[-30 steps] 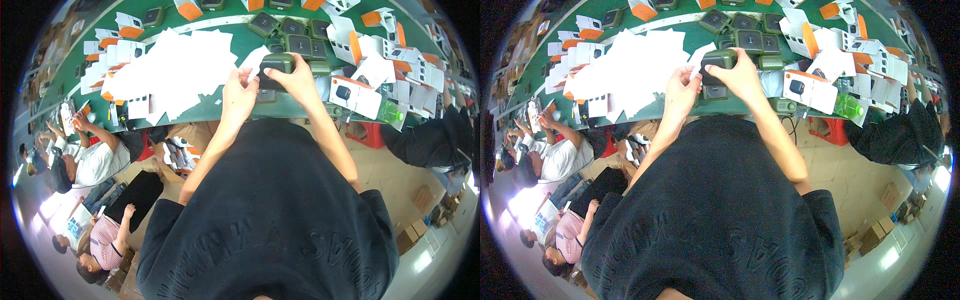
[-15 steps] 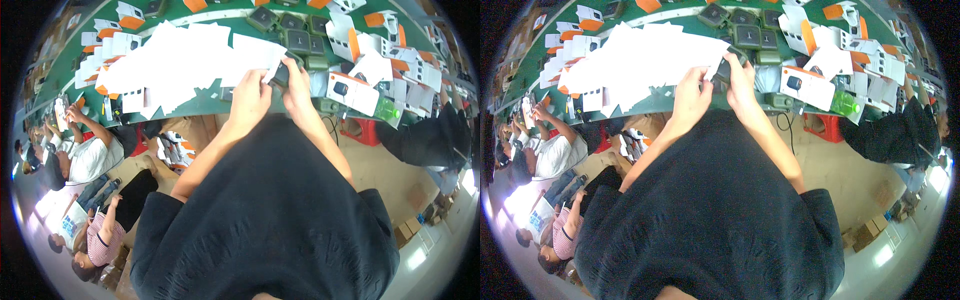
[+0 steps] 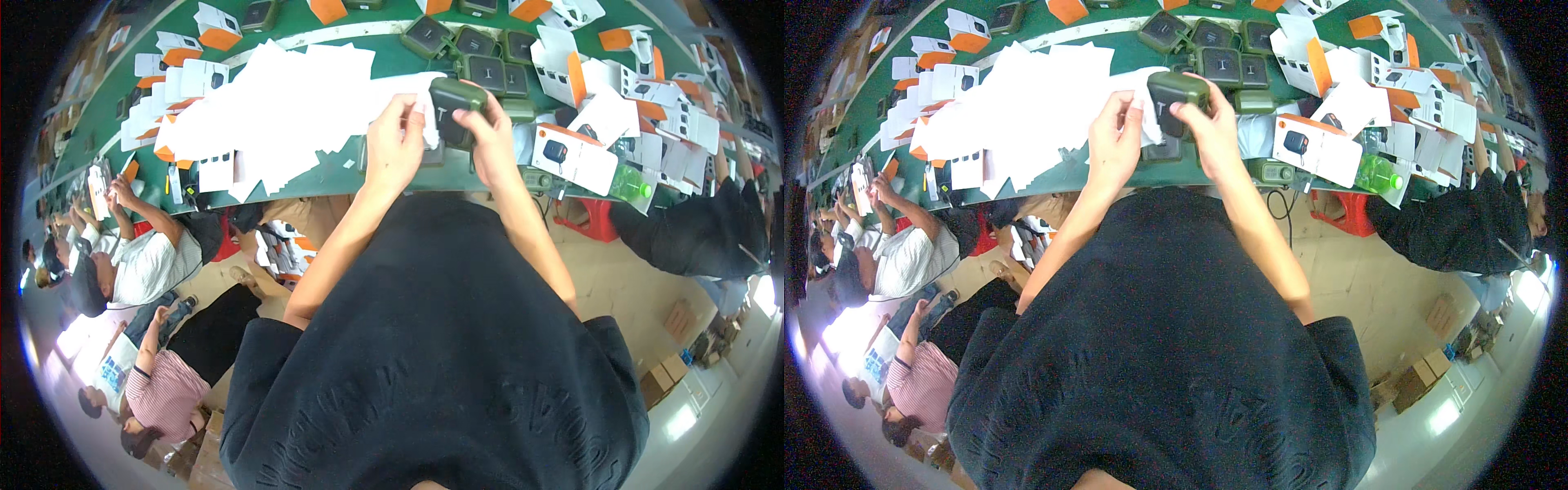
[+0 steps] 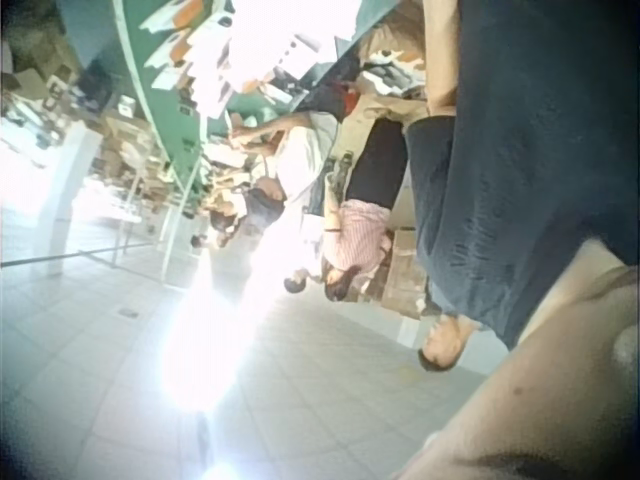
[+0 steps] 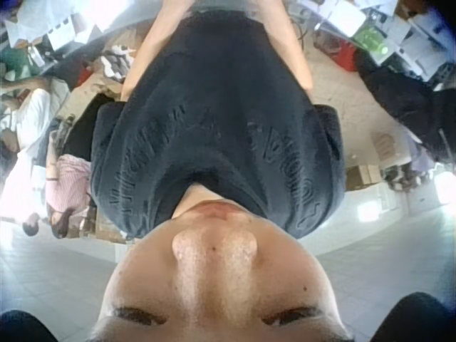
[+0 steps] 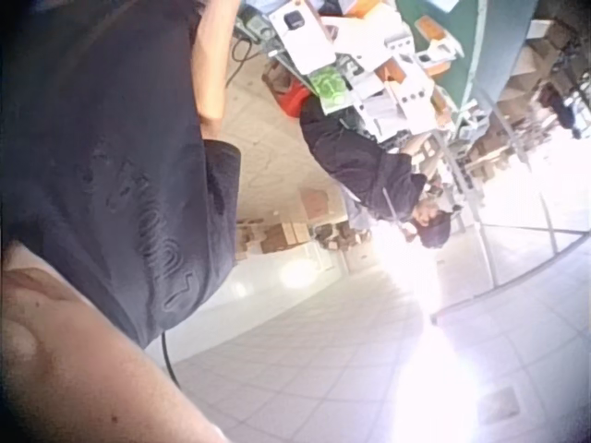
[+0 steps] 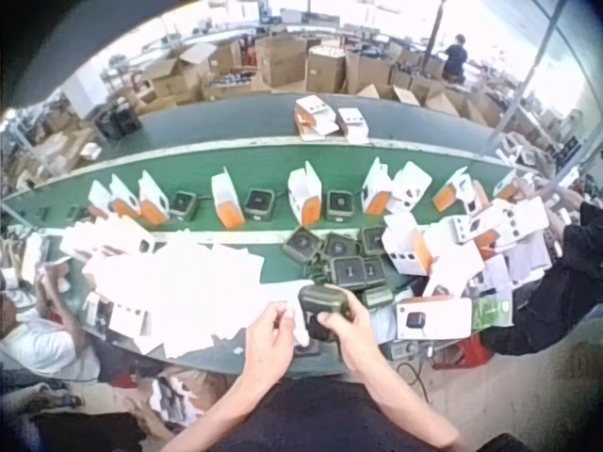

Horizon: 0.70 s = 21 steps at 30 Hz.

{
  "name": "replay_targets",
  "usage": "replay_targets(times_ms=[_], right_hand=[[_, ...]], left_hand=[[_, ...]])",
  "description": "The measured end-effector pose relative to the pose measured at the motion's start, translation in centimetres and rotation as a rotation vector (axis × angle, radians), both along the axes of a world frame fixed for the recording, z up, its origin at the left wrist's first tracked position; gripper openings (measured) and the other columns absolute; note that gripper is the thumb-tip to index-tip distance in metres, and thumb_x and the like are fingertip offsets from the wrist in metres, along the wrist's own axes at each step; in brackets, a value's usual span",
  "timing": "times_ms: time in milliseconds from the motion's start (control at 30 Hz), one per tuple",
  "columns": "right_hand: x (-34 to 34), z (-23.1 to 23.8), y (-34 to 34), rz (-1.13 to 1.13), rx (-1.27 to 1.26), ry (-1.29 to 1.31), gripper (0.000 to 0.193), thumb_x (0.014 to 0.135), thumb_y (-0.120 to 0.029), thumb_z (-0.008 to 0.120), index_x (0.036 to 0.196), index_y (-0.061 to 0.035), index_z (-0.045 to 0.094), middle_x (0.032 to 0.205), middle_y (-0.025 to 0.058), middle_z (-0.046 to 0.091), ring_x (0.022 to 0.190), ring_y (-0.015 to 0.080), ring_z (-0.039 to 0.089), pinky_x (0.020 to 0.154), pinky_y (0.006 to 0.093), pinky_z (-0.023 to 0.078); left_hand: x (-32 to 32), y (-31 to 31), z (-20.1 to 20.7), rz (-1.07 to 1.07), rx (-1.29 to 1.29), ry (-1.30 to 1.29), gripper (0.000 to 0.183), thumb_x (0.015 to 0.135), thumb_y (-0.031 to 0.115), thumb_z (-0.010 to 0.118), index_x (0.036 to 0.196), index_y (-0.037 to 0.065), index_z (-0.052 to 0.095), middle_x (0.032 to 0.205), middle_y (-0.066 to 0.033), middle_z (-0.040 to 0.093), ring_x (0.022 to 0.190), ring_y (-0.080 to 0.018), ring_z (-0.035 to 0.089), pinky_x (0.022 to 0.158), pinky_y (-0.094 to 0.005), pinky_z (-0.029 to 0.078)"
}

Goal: The person places small electronic components into white cardboard boxes and orange boxes by hand at a manufacturing workstation.

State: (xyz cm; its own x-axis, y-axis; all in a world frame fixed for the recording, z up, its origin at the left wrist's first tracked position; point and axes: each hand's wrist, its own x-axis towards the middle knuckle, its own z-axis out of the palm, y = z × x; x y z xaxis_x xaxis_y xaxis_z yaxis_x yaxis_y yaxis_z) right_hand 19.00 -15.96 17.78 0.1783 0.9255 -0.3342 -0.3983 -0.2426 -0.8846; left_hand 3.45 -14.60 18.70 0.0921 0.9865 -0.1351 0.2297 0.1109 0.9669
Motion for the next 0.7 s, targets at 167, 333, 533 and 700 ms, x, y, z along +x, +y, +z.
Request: replay_targets(times_ms=[167,333,533,700], right_hand=[[-0.1,-0.5,0.7,0.092,-0.042,0.227,0.051,0.082,-0.01,0.068,0.132,-0.0055,0.056,0.118,0.0075,0.063,0.106,0.0172,0.059,0.092,0.0308,0.048],[0.2,-1.3,0.8,-0.065,-0.019,0.232,0.051,0.083,-0.013,0.068,0.132,-0.0073,0.054,0.12,0.0094,0.061,0.11,0.0227,0.06,0.092,0.0385,0.053],[6.1,2.0,0.3,0.142,0.014,0.076,0.056,0.084,-0.017,0.073,0.133,0.0025,0.056,0.123,0.0142,0.065,0.11,0.0227,0.066,0.101,0.0384,0.051],[3.0,4.7,1.7,0.427,-0.029,-0.002,0.069,0.074,-0.023,0.083,0.133,0.0044,0.059,0.116,0.0106,0.069,0.107,0.0175,0.063,0.101,0.0307,0.044]], left_hand=[[2.2,-3.5,1.1,-0.34,0.287,0.031,0.012,0.097,0.01,0.056,0.101,-0.001,0.057,0.092,-0.0227,0.059,0.084,-0.0401,0.061,0.077,-0.0416,0.049],[0.3,-1.0,2.8,0.013,-0.194,-0.109,0.027,0.095,0.022,0.071,0.111,0.002,0.064,0.099,-0.0066,0.069,0.088,-0.0124,0.063,0.077,-0.0301,0.051],[-4.3,1.8,-0.3,0.111,-0.077,-0.186,0.017,0.098,0.016,0.066,0.105,0.002,0.063,0.09,-0.0062,0.069,0.081,-0.011,0.061,0.073,-0.0271,0.049],[-2.7,1.9,2.7,0.038,0.049,0.015,0.013,0.099,0.012,0.061,0.106,0.001,0.062,0.09,-0.0058,0.068,0.082,-0.0113,0.06,0.072,-0.0262,0.047]])
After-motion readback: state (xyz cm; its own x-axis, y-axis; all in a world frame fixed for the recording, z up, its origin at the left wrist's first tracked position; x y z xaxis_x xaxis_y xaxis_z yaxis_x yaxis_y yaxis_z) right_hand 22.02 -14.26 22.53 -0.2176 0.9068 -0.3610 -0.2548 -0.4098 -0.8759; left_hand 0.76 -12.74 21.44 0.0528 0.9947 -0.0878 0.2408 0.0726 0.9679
